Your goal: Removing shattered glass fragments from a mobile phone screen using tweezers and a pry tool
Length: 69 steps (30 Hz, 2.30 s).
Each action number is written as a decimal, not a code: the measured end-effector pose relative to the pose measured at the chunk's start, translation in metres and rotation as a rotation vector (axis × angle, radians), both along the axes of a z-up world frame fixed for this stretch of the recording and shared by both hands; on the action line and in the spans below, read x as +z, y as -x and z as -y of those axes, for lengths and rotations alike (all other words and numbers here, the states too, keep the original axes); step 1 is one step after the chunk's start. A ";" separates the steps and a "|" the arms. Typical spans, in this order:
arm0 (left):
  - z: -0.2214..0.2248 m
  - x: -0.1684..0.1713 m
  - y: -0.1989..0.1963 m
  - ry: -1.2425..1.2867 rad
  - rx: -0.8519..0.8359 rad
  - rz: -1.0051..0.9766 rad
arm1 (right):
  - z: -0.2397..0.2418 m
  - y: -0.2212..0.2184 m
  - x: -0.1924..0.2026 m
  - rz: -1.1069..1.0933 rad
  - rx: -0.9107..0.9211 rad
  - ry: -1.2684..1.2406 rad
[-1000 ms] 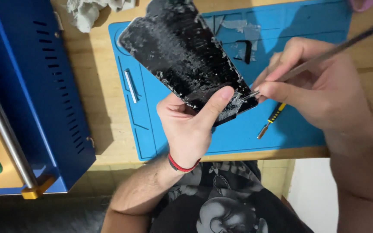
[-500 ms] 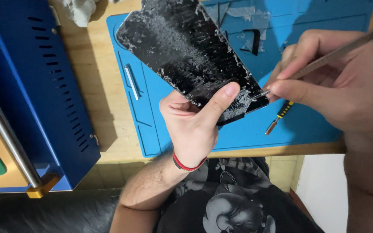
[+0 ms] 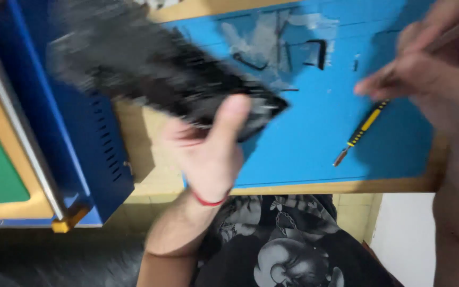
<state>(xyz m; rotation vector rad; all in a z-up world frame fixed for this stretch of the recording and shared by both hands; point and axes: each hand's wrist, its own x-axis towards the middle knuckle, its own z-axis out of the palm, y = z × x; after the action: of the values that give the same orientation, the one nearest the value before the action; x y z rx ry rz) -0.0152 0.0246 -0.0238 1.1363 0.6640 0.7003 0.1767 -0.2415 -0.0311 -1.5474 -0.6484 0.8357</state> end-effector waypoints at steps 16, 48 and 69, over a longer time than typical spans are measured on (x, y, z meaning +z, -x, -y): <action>0.023 0.011 -0.018 0.133 0.047 0.080 | -0.085 0.089 0.013 -0.033 -0.432 -0.026; 0.029 0.011 -0.018 0.151 0.096 0.102 | -0.083 0.075 0.020 -0.081 -0.222 -0.128; 0.031 0.015 -0.028 0.527 0.115 0.343 | -0.097 0.093 0.010 -0.030 -0.341 -0.162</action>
<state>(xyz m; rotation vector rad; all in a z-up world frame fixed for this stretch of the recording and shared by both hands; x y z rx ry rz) 0.0126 -0.0068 -0.0088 0.4813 0.5756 0.7395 0.0834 -0.1442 -0.0215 -1.4423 -0.4034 0.5346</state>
